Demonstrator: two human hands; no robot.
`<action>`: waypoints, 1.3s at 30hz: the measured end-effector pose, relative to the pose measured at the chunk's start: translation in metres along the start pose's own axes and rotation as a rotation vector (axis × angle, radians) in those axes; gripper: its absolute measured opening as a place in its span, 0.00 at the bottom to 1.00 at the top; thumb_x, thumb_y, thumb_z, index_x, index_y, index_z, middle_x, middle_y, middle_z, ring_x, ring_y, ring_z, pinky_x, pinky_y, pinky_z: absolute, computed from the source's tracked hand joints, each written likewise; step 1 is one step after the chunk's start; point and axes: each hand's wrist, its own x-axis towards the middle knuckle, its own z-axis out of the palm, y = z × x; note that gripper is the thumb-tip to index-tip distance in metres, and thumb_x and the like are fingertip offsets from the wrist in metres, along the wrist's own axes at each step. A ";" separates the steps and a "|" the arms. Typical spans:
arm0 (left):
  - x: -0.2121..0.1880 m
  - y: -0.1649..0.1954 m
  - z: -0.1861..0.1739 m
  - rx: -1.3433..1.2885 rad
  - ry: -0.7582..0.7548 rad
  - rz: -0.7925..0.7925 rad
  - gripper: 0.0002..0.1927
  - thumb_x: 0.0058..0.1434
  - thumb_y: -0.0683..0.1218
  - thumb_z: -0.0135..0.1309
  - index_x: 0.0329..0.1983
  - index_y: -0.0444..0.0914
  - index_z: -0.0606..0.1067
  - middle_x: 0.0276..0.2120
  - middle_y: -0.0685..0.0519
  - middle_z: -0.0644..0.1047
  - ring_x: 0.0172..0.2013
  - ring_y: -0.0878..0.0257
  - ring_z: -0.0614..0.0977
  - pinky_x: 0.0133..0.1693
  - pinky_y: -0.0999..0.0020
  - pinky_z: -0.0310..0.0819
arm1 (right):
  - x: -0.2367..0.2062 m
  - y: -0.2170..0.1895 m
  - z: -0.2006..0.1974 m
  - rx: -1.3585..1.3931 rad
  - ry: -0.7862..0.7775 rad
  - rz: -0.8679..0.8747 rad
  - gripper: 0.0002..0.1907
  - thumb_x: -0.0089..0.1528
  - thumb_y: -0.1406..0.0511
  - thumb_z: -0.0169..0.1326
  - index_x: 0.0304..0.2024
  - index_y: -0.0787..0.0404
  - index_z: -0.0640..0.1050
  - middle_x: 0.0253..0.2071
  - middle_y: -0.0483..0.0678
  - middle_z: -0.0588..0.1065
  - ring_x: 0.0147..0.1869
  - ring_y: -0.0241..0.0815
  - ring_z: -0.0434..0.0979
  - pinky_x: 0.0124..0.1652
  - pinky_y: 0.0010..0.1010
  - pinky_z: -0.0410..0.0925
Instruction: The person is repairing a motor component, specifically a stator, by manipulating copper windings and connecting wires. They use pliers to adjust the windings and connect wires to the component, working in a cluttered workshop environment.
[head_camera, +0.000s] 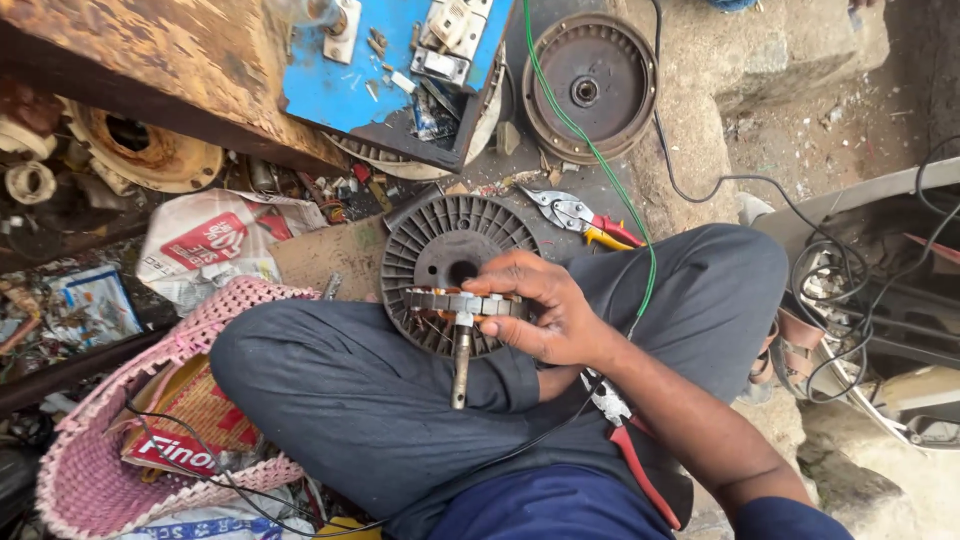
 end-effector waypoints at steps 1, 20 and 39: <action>-0.011 -0.003 0.018 -0.119 -0.065 -0.068 0.04 0.70 0.37 0.55 0.46 0.37 0.73 0.43 0.45 0.76 0.46 0.55 0.79 0.53 0.57 0.79 | 0.000 0.000 -0.001 0.001 -0.007 0.013 0.21 0.62 0.65 0.64 0.57 0.62 0.79 0.50 0.50 0.77 0.54 0.43 0.79 0.53 0.31 0.70; -0.043 -0.137 0.116 -0.198 -0.377 -0.389 0.04 0.70 0.37 0.56 0.47 0.35 0.74 0.43 0.50 0.77 0.47 0.68 0.78 0.53 0.72 0.74 | 0.015 -0.044 -0.006 -0.302 0.145 0.095 0.25 0.61 0.69 0.67 0.60 0.62 0.76 0.52 0.49 0.79 0.55 0.38 0.81 0.55 0.26 0.72; -0.038 -0.150 0.121 -0.157 -0.280 -0.438 0.17 0.77 0.45 0.47 0.65 0.33 0.66 0.50 0.49 0.74 0.49 0.65 0.77 0.55 0.68 0.76 | -0.067 -0.015 -0.037 1.119 0.095 0.624 0.15 0.64 0.76 0.60 0.51 0.71 0.71 0.42 0.59 0.76 0.41 0.49 0.79 0.40 0.35 0.70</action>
